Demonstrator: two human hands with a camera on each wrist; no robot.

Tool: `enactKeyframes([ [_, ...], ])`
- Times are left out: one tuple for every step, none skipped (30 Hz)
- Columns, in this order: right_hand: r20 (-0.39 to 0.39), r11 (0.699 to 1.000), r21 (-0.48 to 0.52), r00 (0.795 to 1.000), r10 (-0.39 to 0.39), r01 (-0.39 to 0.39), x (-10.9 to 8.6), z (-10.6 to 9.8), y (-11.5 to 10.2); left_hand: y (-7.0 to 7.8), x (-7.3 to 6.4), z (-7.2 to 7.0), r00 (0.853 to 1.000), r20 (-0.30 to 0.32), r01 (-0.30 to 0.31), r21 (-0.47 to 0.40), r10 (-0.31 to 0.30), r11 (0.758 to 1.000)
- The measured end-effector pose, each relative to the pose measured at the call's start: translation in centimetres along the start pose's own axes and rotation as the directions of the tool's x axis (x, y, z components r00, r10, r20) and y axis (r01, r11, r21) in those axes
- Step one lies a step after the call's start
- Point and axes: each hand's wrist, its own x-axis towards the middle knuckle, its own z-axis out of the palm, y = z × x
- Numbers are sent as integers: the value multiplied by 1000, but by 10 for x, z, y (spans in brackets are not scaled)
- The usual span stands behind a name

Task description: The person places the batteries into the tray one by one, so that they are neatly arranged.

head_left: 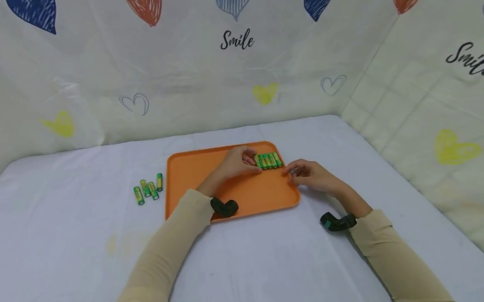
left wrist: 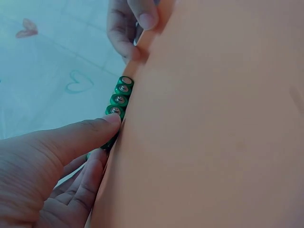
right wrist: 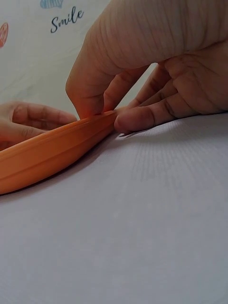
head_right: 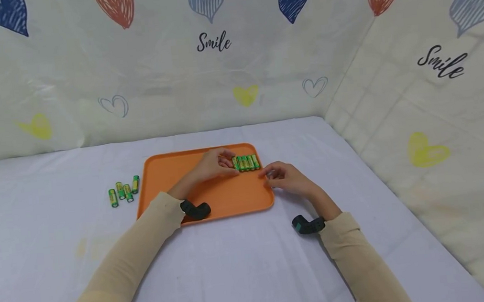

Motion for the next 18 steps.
enactKeyframes([
  [1, 1000, -2, 1000, 2, -2, 0, 0, 0, 0, 0, 0, 1000, 1, 2, 5, -2, 1000],
  [1, 1000, -6, 1000, 2, -2, 0, 0, 0, 1, -1, 0, 1000, 2, 4, 9, -4, 1000],
  [0, 1000, -9, 1000, 3, -3, 0, 0, 0, 1, -1, 0, 1000, 3, 5, 14, -5, 1000],
  [-1, 1000, -12, 1000, 3, -3, 0, 0, 0, 2, -1, -1, 1000, 2, 6, 20, -7, 1000],
  [-3, 1000, -16, 1000, 4, -5, 0, 1, -1, 2, -1, -1, 1000, 3, 8, 24, -8, 1000],
  [-4, 1000, -19, 1000, 5, -5, 0, 1, -1, 2, -1, -1, 1000, 4, 9, 28, -9, 1000],
  [-4, 1000, -20, 1000, 4, -4, 0, 1, -1, 2, -1, -2, 1000, 5, 10, 29, -10, 1000],
  [-5, 1000, -22, 1000, 3, -3, 0, 1, -1, 2, -1, -2, 1000, 9, 10, 26, -10, 1000],
  [-7, 1000, -21, 1000, 4, -5, 0, 1, -1, 3, -2, -2, 1000, 15, 9, 25, -9, 1000],
  [-7, 1000, -22, 1000, 4, -4, 0, 1, -1, 3, -2, -2, 1000, 19, 9, 20, -9, 1000],
  [-8, 1000, -23, 1000, 2, -2, -1, 1, -1, 3, -2, -2, 1000, 25, 9, 15, -10, 1000],
  [-6, 1000, -22, 1000, -1, 1, -1, 2, -1, 4, -2, -2, 1000, 28, 12, 11, -12, 1000],
  [-6, 1000, -23, 1000, -5, 4, -1, 2, -1, 5, -3, -3, 999, 31, 14, 7, -14, 1000],
  [-6, 1000, -25, 1000, -7, 7, -1, 2, -1, 6, -4, -3, 999, 33, 17, 2, -17, 1000],
  [-5, 1000, -26, 1000, -10, 10, -1, 2, -1, 6, -4, -4, 999, 32, 21, -1, -21, 1000],
  [-4, 1000, -28, 1000, -14, 14, -1, 2, -1, 6, -5, -4, 999, 32, 26, -7, -26, 1000],
  [-5, 999, -30, 1000, -15, 15, -1, 2, -1, 7, -5, -5, 999, 32, 31, -10, -31, 999],
  [-6, 999, -33, 1000, -16, 16, 0, 1, 0, 7, -6, -5, 999, 33, 35, -14, -35, 999],
])
